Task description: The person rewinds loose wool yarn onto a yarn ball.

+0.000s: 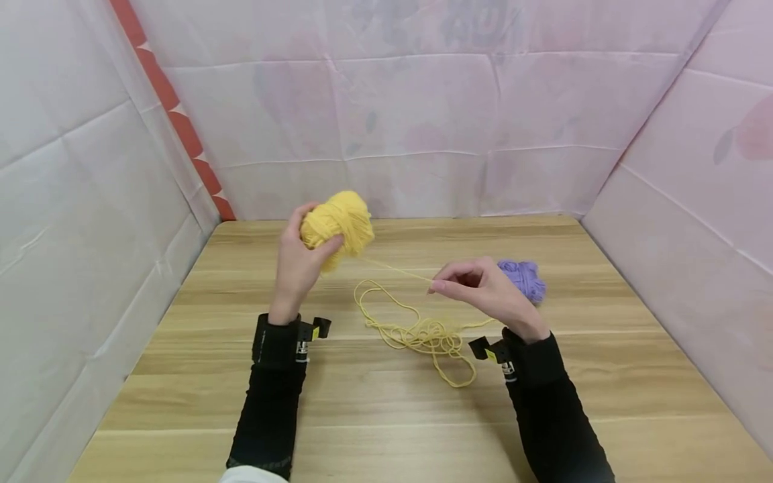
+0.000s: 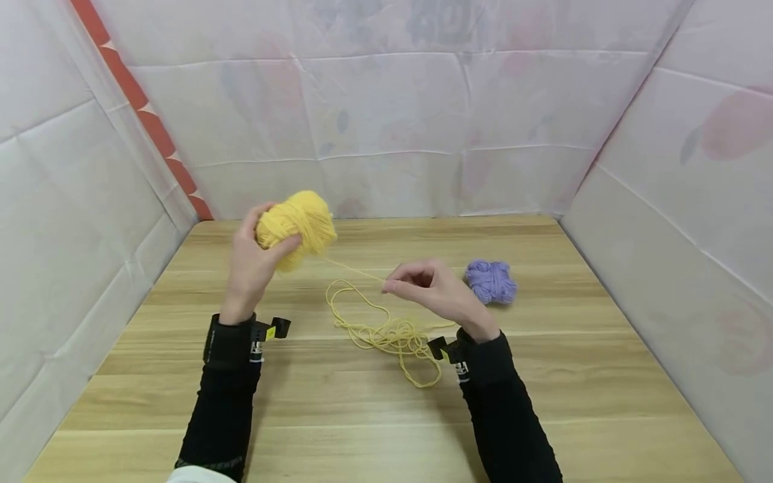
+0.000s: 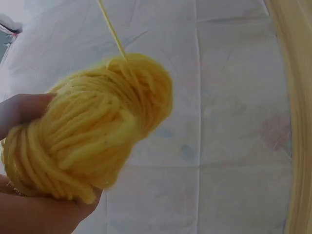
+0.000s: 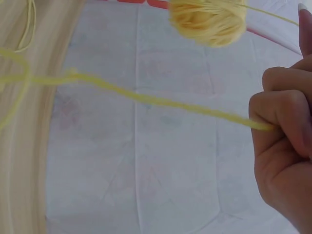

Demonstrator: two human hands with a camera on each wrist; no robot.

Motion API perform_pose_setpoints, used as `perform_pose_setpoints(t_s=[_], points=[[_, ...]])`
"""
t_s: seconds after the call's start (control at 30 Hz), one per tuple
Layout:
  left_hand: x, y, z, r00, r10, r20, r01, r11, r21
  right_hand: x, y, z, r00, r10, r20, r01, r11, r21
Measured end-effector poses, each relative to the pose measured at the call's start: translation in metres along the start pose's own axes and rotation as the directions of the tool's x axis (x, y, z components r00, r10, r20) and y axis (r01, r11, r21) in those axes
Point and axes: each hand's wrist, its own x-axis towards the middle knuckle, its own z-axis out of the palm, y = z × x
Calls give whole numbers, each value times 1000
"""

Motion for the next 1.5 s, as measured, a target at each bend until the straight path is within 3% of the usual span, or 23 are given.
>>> perform_pose_setpoints(t_s=[0.1,0.17,0.33,0.47,0.6,0.67,0.77,0.87,1.03,1.23,1.33,1.43,1.5], points=[[-2,-2,10,991,55,122,-73,987,142,-3,-4,1,998,-28,-56,29,999,18],[-5,-3,16,974,82,211,-126,971,204,-2,-5,3,995,-44,-94,47,998,29],[-15,-3,25,896,101,432,-237,932,274,7,-3,7,979,-87,-184,95,995,36],[-22,-1,28,809,131,574,-301,930,212,13,0,10,962,-127,-240,138,990,29],[-27,3,30,723,171,669,-333,935,121,18,3,12,949,-157,-273,170,985,23],[-28,5,29,694,188,695,-337,938,83,21,5,14,944,-170,-281,184,983,24],[-29,7,27,671,198,715,-311,950,28,25,8,18,940,-191,-281,211,977,41],[-29,8,24,671,190,717,-247,969,-25,29,11,21,946,-203,-252,225,972,61],[-28,11,20,697,165,697,-131,986,-102,34,15,27,963,-178,-204,203,973,109],[-27,11,14,726,119,677,30,978,-204,40,22,34,978,-129,-165,163,964,210],[-27,12,12,766,107,633,74,965,-252,44,24,39,977,-126,-173,163,961,223],[-26,13,11,831,87,549,83,957,-278,48,26,45,976,-113,-186,149,971,188],[-25,14,11,873,73,482,94,945,-314,50,27,49,981,-54,-186,88,980,177]])
